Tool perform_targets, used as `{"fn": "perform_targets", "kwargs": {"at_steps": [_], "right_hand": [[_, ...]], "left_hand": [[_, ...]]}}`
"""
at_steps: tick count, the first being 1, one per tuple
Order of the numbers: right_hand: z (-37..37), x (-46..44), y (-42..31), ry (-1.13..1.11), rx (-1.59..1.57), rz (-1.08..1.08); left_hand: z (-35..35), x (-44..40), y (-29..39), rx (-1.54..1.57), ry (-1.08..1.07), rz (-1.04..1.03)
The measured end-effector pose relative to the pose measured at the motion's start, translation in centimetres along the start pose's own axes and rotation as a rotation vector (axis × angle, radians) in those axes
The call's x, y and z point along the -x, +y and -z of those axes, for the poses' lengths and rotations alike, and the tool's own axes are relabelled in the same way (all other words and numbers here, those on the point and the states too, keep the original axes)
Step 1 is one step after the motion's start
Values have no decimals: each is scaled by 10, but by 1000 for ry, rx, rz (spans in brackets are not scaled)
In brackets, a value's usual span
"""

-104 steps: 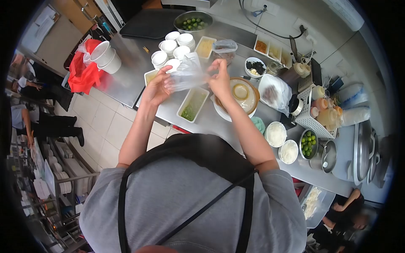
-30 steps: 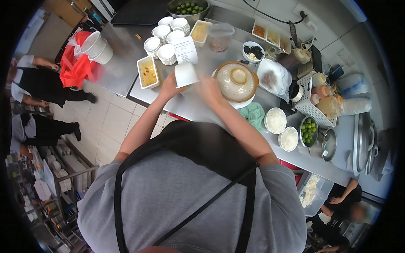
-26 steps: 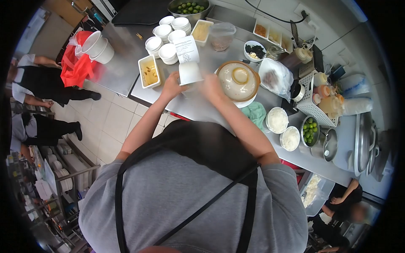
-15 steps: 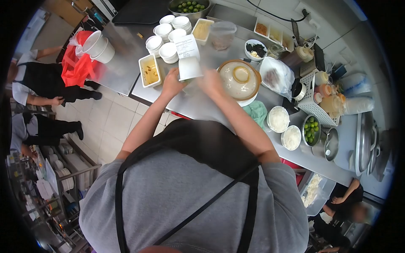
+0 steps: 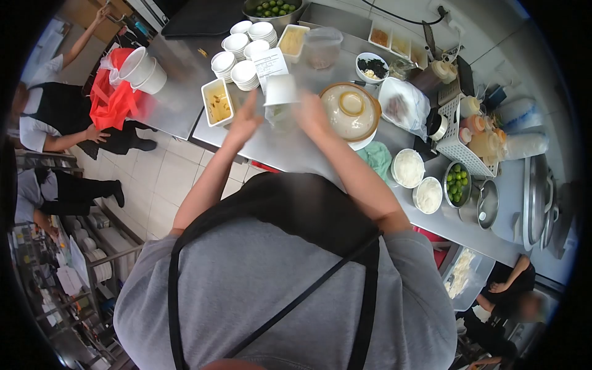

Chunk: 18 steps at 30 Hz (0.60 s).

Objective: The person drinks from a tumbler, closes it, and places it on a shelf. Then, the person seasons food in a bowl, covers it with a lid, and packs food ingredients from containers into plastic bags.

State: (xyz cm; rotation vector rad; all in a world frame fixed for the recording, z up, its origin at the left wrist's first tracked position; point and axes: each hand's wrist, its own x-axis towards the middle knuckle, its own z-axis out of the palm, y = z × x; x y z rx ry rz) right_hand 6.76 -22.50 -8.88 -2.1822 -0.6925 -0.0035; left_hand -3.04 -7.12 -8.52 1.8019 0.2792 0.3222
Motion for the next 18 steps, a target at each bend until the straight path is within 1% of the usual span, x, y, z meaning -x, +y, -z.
{"fn": "perform_targets", "kwargs": {"at_steps": [2, 3, 4, 5, 6, 8, 10, 12, 15, 16, 18], "right_hand": [[0, 6, -6, 11, -15, 7], [3, 6, -10, 19, -28, 20], [6, 5, -13, 22, -26, 22], [11, 6, -19, -10, -30, -33], [13, 8, -22, -42, -35, -89], [11, 8, -16, -33, -64, -106], [10, 6, -11, -20, -90, -122], [12, 8, -13, -37, -13, -104], [14, 7, -11, 6, -28, -135], [13, 4, -4, 77, -69, -85], [4, 4, 3, 57, -27, -67]], "left_hand": [[-13, 8, 17, -83, -157, -61], [-10, 2, 15, -84, -158, -69], [-5, -4, 10, -77, -155, -6], [-2, -5, 9, -69, -151, 60], [-6, -1, 7, -69, -153, 63], [-16, 3, 8, -136, -183, -39], [-6, -8, 9, -108, -147, -53], [-4, -9, 8, -79, -115, -60], [-10, -10, 7, -29, -314, 81], [-14, -12, 6, -29, -317, 80], [-21, -13, 1, -226, -184, -132]]}}
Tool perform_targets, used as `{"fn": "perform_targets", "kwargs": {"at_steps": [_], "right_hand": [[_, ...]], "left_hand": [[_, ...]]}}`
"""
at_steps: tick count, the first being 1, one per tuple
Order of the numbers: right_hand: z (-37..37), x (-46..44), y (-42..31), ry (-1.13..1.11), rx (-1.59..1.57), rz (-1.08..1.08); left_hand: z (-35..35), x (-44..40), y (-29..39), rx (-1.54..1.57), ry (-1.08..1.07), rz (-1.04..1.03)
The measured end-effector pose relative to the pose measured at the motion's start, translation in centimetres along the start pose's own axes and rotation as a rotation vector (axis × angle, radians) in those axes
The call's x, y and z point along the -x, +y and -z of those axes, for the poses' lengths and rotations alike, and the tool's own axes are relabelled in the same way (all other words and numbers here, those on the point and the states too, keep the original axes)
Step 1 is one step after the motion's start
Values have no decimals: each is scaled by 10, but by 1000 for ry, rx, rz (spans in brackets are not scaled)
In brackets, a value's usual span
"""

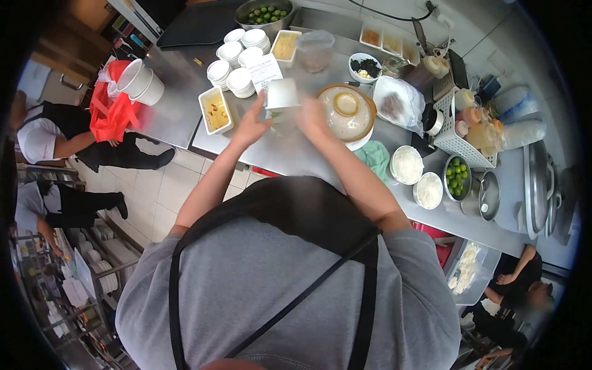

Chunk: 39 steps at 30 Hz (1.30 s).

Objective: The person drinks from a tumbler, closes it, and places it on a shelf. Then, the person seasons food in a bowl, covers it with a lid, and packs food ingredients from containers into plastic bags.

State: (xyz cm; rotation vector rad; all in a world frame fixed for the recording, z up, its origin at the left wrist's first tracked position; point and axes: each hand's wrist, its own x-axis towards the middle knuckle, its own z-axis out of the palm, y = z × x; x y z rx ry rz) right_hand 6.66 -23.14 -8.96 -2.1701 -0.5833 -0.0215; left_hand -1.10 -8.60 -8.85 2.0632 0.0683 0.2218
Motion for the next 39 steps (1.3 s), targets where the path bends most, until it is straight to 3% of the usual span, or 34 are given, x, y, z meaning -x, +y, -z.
{"fn": "perform_targets", "kwargs": {"at_steps": [2, 4, 9, 11, 15, 19, 20, 23, 25, 30, 33, 35, 39], "right_hand": [[1, -2, -1, -20, 43, 29], [8, -5, -10, -28, -4, -88], [33, -16, -26, -59, -6, -55], [61, -9, -37, 31, -179, 10], [118, 18, -7, -12, -171, -75], [157, 60, 19, -132, 337, -362], [157, 75, 38, -134, 335, -365], [132, 122, 96, -152, 400, -222], [120, 138, 101, -107, 564, -109], [118, 149, 98, -37, 628, 21], [103, 158, 106, -122, 632, -12], [88, 164, 91, -419, 543, -40], [14, 147, 67, -510, 418, 264]], "left_hand": [[-2, -5, 3, -112, 77, -91], [3, -12, 12, -216, 202, -189], [35, -40, 24, -447, 337, -170], [67, -44, 37, -386, 415, 23], [145, -25, 40, -529, 467, 169], [164, -9, -13, -727, 382, 253], [156, -5, -28, -798, 374, 320], [140, -4, -53, -841, 365, 397], [142, -8, -60, -816, 368, 409], [150, 0, -44, -814, 423, 372], [149, 8, -23, -711, 429, 384], [147, 14, -10, -697, 423, 395], [133, 26, 22, -614, 425, 321]]}}
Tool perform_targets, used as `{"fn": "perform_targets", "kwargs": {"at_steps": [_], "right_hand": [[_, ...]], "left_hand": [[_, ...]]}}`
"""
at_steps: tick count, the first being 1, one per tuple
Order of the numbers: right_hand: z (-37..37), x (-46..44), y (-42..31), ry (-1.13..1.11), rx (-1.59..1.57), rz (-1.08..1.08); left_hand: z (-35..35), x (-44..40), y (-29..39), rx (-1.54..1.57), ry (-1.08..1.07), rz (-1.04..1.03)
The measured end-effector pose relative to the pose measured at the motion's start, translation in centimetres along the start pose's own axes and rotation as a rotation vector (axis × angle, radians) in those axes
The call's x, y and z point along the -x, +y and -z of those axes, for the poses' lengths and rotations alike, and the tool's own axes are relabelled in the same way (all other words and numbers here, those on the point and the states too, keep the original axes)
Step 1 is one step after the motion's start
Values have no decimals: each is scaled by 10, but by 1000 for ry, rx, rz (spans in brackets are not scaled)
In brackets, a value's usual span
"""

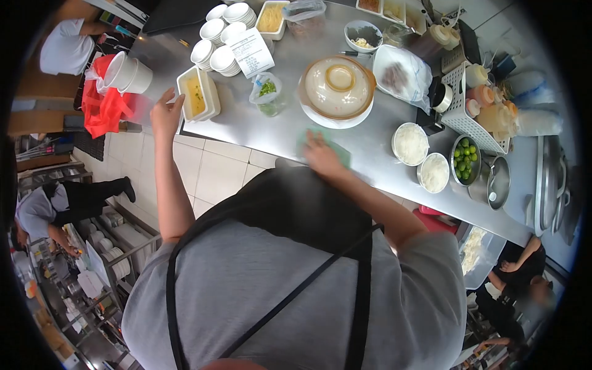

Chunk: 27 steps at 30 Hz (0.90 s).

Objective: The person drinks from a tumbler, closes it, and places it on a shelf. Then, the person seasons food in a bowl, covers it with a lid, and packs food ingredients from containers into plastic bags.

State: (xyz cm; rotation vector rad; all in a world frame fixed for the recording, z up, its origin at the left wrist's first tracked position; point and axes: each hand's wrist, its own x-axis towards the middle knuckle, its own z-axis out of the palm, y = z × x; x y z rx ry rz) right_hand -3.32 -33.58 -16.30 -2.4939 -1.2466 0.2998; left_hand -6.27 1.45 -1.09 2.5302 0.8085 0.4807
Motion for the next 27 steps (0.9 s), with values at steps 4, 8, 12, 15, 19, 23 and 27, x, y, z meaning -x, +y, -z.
{"fn": "perform_targets", "kwargs": {"at_steps": [4, 8, 12, 15, 19, 23, 27], "right_hand": [[-11, -70, -53, 36, 48, 401], [-26, -95, -81, -343, -464, 457], [34, -101, -84, -133, -615, 452], [73, -92, -55, -270, -359, 336], [117, -28, -1, -201, -206, 103], [131, 26, 40, -115, -89, -178], [137, 25, 18, 49, -113, -225]], "left_hand": [[-5, 27, 34, 100, -42, -127], [-18, 36, 54, 68, -149, -196], [-32, 35, 57, 125, -220, -210], [-74, 30, 43, 154, -319, -266], [-125, 18, 30, 164, -329, -143], [-165, 4, 24, 515, -448, 252], [-161, -4, 40, 384, -481, 5]]}}
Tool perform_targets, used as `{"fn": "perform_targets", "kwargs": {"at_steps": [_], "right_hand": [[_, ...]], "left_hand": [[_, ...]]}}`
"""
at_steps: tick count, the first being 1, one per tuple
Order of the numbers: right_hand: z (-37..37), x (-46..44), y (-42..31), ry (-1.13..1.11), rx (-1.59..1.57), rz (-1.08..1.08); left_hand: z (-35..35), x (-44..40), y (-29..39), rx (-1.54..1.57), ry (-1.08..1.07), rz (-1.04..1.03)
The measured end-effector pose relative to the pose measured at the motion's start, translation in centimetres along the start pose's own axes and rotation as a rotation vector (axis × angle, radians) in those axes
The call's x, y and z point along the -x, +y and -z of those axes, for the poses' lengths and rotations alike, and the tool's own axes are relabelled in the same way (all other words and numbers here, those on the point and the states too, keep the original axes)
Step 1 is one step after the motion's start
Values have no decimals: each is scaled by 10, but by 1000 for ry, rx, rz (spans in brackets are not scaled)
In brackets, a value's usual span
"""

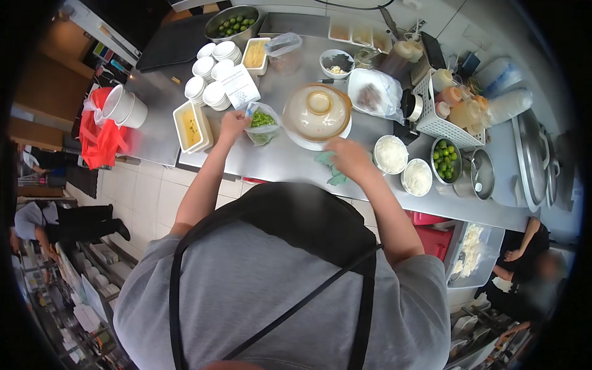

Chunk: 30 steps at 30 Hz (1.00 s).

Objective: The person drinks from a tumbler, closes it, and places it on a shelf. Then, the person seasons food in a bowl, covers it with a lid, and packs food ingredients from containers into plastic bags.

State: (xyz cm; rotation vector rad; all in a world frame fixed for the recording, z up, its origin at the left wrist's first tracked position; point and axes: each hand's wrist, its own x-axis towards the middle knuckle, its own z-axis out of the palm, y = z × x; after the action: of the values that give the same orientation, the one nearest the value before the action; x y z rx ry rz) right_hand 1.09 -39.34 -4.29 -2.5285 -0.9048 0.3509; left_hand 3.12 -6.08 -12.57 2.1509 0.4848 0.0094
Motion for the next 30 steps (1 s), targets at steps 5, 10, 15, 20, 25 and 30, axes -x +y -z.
{"fn": "perform_targets", "kwargs": {"at_steps": [5, 10, 15, 20, 25, 30], "right_hand": [[-43, -67, -38, 386, -138, 213], [-70, -114, -57, 487, 344, 257], [-49, -137, -54, 172, 321, 155], [-7, -176, -45, 279, 323, 57], [4, -215, -11, 434, 206, 32], [43, -244, 24, 489, 176, 109]], "left_hand": [[-1, 3, -3, -71, 124, -146], [-5, 7, 3, -175, 83, -173], [-4, -6, 25, -226, 185, -300], [7, -32, 79, -247, 155, -271], [-3, -51, 103, -392, 284, -377], [-3, -40, 96, -379, 378, -517]]}}
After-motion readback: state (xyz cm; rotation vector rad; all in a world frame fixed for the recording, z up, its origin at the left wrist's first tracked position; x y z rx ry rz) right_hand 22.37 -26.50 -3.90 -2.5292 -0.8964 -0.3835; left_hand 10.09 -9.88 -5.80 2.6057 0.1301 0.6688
